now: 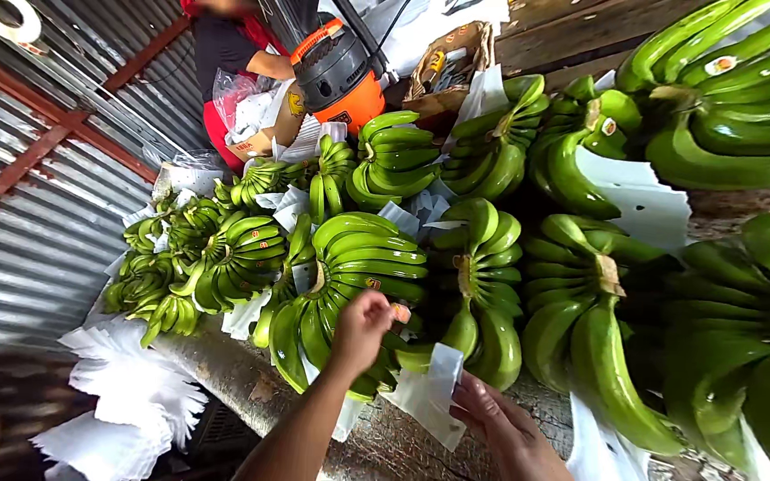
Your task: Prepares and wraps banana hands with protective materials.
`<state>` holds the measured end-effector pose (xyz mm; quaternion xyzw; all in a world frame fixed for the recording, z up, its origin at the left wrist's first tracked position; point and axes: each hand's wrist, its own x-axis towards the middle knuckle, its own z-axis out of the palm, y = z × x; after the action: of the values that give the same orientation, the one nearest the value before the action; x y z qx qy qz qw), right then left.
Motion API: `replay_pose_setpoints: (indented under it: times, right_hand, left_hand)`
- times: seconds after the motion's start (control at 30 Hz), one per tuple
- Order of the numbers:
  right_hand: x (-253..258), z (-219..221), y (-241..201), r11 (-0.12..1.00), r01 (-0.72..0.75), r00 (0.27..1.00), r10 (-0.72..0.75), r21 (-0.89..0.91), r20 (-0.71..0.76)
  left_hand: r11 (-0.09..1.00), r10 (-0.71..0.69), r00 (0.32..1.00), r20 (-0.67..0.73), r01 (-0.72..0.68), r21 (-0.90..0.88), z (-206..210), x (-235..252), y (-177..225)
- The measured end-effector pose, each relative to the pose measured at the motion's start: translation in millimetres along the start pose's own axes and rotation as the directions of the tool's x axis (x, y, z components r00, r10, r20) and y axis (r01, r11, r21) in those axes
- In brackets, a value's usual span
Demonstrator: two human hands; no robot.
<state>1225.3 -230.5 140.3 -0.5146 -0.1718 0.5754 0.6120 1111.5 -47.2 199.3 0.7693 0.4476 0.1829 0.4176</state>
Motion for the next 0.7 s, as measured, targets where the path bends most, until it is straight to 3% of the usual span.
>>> replay_pose_setpoints:
  times: [0.1, 0.17, 0.27, 0.37, 0.43, 0.5, 0.6, 0.7]
  right_hand:
    - [-2, -4, 1, 0.986, 0.142, 0.99, -0.139, -0.09, 0.039]
    - [-4, -7, 2, 0.952, 0.271, 0.962, -0.262, -0.141, 0.08]
    - [-3, -15, 7, 0.896, 0.411, 0.91, -0.392, -0.167, 0.133]
    - [-1, -22, 5, 0.877, 0.454, 0.879, -0.413, -0.158, 0.238]
    - [-2, -26, 3, 0.878, 0.445, 0.872, -0.38, -0.177, 0.309]
    - [-3, -25, 3, 0.904, 0.394, 0.9, -0.342, -0.165, 0.27]
    - [-5, -17, 2, 0.956, 0.274, 0.957, -0.261, -0.105, 0.123]
    - [-6, -10, -3, 0.971, 0.231, 0.97, -0.226, -0.054, 0.091]
  left_hand:
    - [0.992, -0.115, 0.96, -0.255, 0.124, 0.019, 7, 67, -28]
    - [0.975, -0.161, 0.926, -0.34, 0.204, 0.093, 16, 98, -39]
    - [0.89, -0.212, 0.896, -0.391, 0.342, 0.302, 28, 121, -36]
    - [0.741, -0.251, 0.874, -0.416, 0.45, 0.499, 34, 128, -30]
    - [0.705, -0.265, 0.879, -0.397, 0.457, 0.542, 31, 126, -26]
    - [0.8, -0.229, 0.927, -0.297, 0.353, 0.485, 23, 115, -18]
    - [0.968, -0.017, 0.997, -0.072, 0.035, 0.25, 11, 74, -5]
    - [0.979, 0.14, 0.976, 0.165, -0.162, 0.127, -1, 20, 18]
